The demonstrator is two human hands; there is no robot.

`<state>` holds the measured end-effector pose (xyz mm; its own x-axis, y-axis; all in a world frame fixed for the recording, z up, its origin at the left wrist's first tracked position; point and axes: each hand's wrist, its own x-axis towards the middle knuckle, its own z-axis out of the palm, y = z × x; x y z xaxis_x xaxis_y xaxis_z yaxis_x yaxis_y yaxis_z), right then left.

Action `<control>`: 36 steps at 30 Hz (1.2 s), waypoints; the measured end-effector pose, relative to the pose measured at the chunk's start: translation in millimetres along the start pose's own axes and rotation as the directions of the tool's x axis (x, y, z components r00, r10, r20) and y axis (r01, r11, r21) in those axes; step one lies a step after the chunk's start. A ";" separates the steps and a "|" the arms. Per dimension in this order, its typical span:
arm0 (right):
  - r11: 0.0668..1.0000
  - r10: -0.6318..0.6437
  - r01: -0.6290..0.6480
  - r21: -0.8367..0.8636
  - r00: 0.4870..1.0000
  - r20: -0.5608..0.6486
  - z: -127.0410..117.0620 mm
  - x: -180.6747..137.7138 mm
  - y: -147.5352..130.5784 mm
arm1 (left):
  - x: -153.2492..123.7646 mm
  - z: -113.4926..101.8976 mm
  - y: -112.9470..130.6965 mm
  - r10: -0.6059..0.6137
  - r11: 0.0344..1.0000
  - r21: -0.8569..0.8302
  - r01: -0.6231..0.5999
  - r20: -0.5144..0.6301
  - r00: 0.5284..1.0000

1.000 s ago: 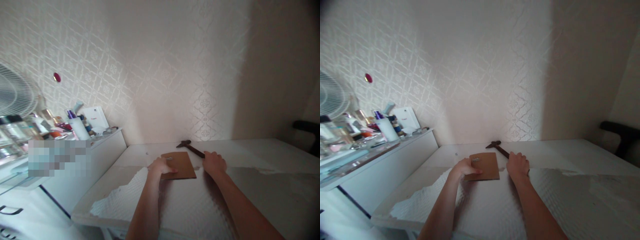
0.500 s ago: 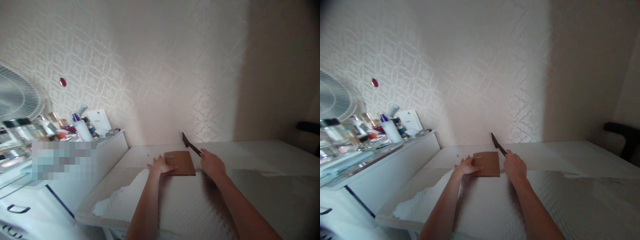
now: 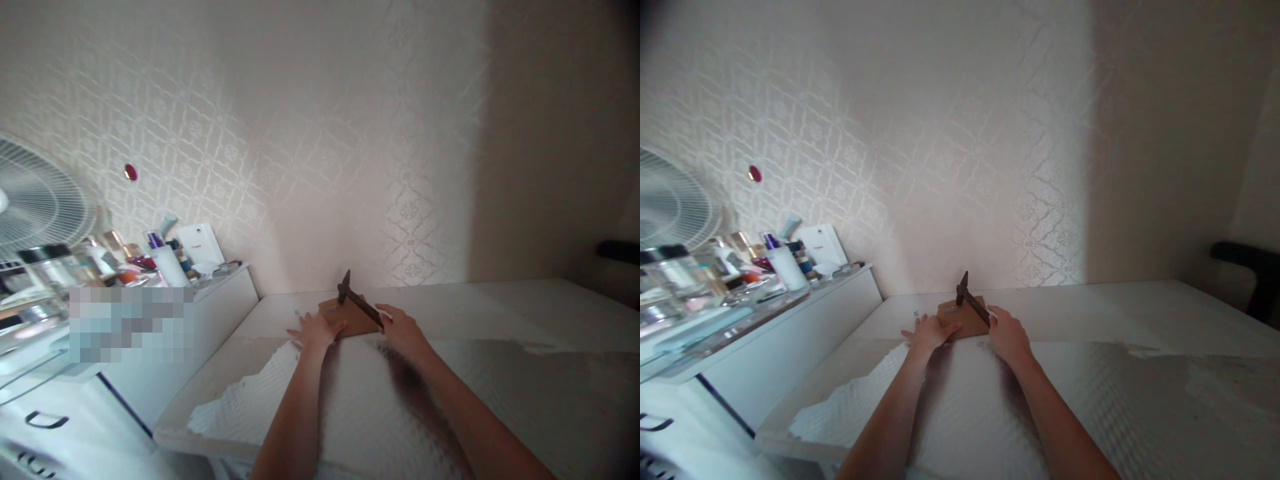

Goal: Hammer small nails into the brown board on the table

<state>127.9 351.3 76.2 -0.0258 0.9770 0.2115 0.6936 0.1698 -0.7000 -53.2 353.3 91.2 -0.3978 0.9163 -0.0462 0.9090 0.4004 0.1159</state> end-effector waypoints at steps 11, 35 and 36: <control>0.995 -0.053 0.051 0.082 0.998 0.021 -5.7 -1.0 -1.0 | 4.1 0.7 -3.9 0.044 0.997 -0.063 -0.042 0.031 0.999; 0.999 -0.044 0.043 0.026 0.998 0.039 -5.9 0.2 2.4 | 9.4 4.6 -6.0 0.059 0.996 -0.062 -0.057 0.042 0.997; 0.999 -0.046 0.045 0.027 0.998 0.035 -6.0 0.4 2.7 | 9.6 4.8 -6.0 0.058 0.997 -0.059 -0.056 0.041 0.997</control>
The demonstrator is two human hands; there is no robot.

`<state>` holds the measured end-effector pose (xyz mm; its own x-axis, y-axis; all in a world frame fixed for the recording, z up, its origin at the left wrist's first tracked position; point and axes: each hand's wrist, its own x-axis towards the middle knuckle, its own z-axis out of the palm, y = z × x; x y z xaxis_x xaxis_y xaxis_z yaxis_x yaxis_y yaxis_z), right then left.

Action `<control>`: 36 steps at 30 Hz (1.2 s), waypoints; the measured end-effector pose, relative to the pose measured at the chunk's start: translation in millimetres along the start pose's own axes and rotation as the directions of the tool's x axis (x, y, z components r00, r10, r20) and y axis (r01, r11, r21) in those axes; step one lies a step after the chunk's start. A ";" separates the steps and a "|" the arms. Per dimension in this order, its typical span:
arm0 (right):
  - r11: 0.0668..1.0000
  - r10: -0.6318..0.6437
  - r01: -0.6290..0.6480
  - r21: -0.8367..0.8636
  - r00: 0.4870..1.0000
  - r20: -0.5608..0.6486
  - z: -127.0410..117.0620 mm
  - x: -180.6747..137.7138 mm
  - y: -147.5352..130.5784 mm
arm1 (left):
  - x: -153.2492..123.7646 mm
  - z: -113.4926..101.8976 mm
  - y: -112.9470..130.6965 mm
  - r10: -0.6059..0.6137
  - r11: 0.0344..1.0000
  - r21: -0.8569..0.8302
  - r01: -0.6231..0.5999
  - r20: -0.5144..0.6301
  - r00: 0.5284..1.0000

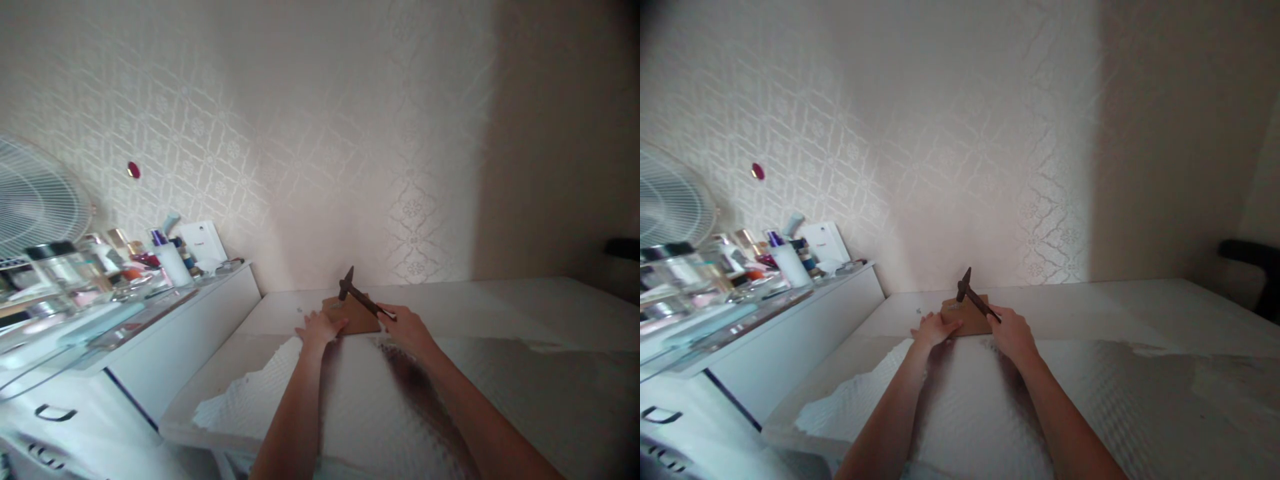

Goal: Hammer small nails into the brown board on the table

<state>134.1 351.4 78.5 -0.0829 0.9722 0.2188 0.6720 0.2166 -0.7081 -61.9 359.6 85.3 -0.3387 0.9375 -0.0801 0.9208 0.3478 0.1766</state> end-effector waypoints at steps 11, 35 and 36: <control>1.000 0.023 -0.023 -0.009 1.000 0.004 -3.6 -0.4 -2.4 | -0.7 -0.6 -0.2 0.011 1.000 -0.003 -0.011 -0.008 1.000; 0.999 0.022 -0.022 -0.026 1.000 -0.009 -4.4 -0.7 -1.7 | 1.5 1.5 -0.2 -0.003 1.000 -0.011 0.003 -0.001 1.000; 0.999 0.023 -0.023 -0.027 1.000 -0.009 -4.3 -0.7 -1.6 | 1.4 1.5 -0.2 -0.004 1.000 -0.011 0.004 -0.001 1.000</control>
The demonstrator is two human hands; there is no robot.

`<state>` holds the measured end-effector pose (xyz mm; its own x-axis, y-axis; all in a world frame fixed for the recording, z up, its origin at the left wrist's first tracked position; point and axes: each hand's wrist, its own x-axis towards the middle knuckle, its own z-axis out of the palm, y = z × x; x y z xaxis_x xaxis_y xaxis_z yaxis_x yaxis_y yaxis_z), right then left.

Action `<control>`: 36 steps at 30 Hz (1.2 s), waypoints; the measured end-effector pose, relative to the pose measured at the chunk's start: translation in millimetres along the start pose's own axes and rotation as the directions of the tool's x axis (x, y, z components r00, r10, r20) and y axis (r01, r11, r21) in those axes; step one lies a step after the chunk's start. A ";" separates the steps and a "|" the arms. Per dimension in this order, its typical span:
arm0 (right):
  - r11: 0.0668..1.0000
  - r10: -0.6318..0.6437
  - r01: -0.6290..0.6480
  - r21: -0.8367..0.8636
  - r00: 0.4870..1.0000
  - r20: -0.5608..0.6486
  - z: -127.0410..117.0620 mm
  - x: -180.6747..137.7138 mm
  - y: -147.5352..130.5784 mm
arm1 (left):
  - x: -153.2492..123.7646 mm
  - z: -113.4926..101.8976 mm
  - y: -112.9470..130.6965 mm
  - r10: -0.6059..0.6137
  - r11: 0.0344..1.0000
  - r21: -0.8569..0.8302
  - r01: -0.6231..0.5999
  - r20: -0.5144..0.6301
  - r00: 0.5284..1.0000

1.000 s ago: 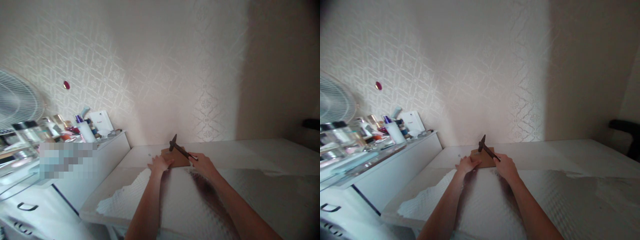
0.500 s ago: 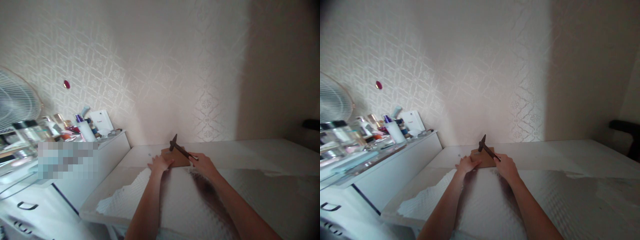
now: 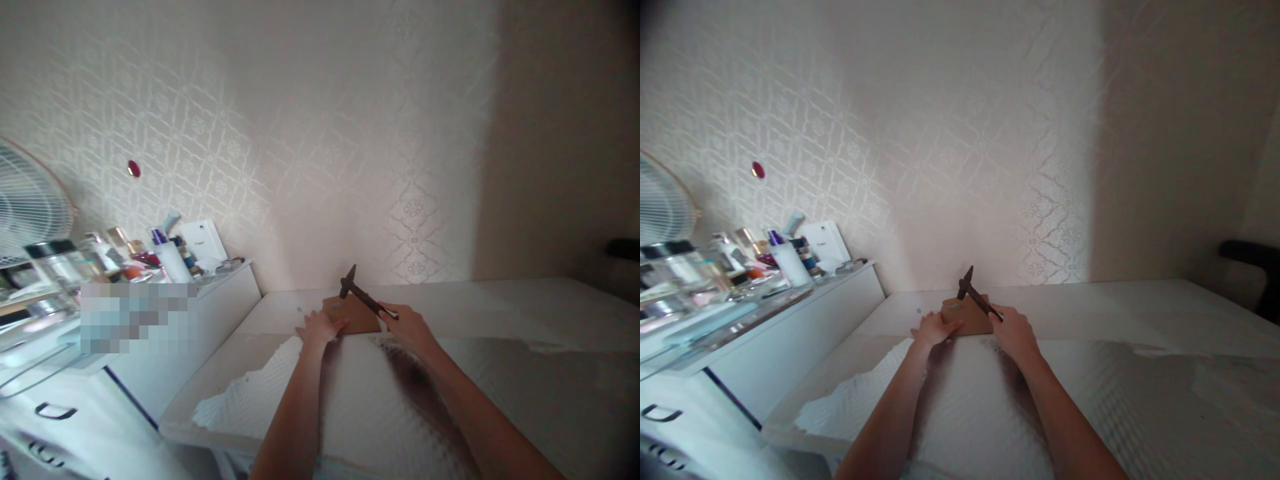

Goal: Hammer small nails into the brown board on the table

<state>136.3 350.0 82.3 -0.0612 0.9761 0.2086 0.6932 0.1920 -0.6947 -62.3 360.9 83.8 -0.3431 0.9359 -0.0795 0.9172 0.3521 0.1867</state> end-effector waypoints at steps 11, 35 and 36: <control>0.998 -0.002 0.002 -0.060 1.000 0.009 0.0 -0.3 -1.1 | -2.4 -2.9 1.4 0.004 1.000 -0.002 -0.004 0.008 1.000; 0.995 -0.021 0.019 -0.097 1.000 -0.016 -4.9 -5.6 -5.6 | 1.3 0.4 0.1 -0.002 1.000 -0.006 0.002 -0.008 1.000; 0.995 -0.023 0.022 -0.099 1.000 -0.016 -5.3 -5.5 -5.8 | 1.0 0.1 0.2 -0.003 1.000 -0.005 0.003 -0.009 1.000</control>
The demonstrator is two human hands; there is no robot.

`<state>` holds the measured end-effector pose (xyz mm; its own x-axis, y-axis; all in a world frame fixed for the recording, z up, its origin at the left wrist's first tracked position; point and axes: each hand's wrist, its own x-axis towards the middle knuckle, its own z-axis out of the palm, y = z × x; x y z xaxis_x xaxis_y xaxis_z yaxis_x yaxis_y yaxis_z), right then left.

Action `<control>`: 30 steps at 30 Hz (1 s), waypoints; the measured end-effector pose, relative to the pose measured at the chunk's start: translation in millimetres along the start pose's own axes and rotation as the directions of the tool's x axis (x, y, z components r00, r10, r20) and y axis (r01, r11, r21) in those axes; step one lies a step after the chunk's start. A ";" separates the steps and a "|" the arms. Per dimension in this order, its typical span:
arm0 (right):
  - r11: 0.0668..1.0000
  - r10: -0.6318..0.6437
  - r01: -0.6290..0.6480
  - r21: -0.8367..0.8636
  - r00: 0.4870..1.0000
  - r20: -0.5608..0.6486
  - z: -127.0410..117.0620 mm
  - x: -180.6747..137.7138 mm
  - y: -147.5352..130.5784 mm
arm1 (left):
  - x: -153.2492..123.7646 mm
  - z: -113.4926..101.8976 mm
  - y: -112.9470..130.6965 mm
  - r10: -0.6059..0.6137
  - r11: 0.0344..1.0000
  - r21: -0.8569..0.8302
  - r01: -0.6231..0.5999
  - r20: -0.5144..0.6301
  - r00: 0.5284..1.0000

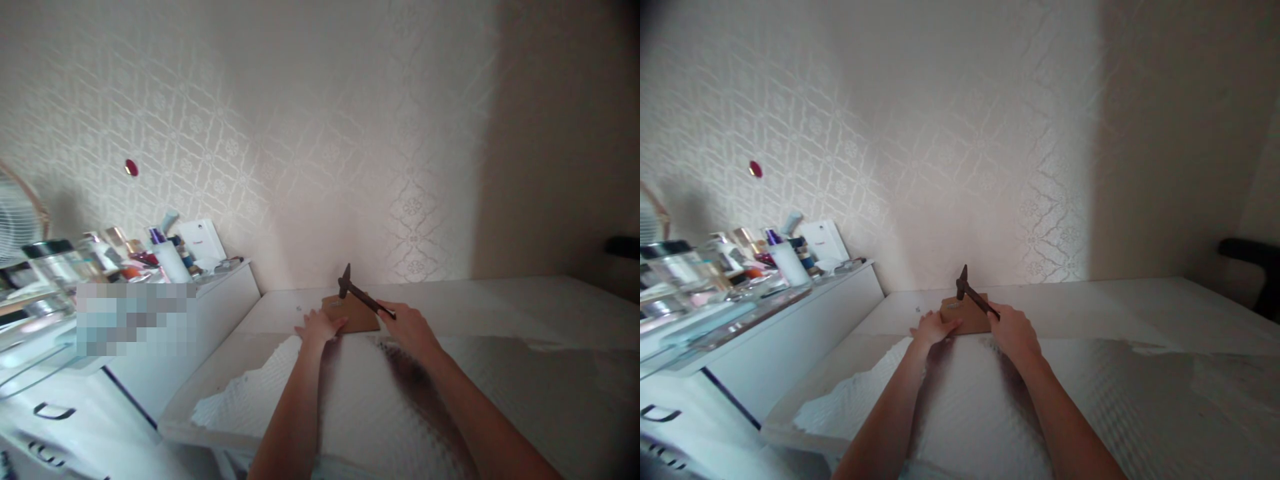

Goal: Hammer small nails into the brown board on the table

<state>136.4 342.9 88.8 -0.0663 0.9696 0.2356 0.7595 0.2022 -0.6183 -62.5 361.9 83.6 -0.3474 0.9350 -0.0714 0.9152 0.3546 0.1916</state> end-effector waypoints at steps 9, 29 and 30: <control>0.999 -0.004 0.004 -0.035 1.000 0.017 -1.7 -0.9 -0.9 | -2.9 -2.3 0.2 0.003 1.000 0.005 -0.003 0.007 1.000; 0.999 -0.021 0.022 -0.029 1.000 0.016 -1.4 -1.9 -1.6 | -1.1 -1.0 0.6 0.002 1.000 0.001 -0.002 0.012 1.000; 0.999 -0.022 0.023 -0.025 1.000 0.017 -0.9 -1.7 -1.1 | -1.2 -0.9 0.6 0.002 1.000 0.000 -0.002 0.010 1.000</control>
<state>136.3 340.9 89.8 -0.0940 0.9670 0.2367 0.7738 0.2206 -0.5938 -61.7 361.0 84.7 -0.3436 0.9356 -0.0806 0.9159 0.3528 0.1914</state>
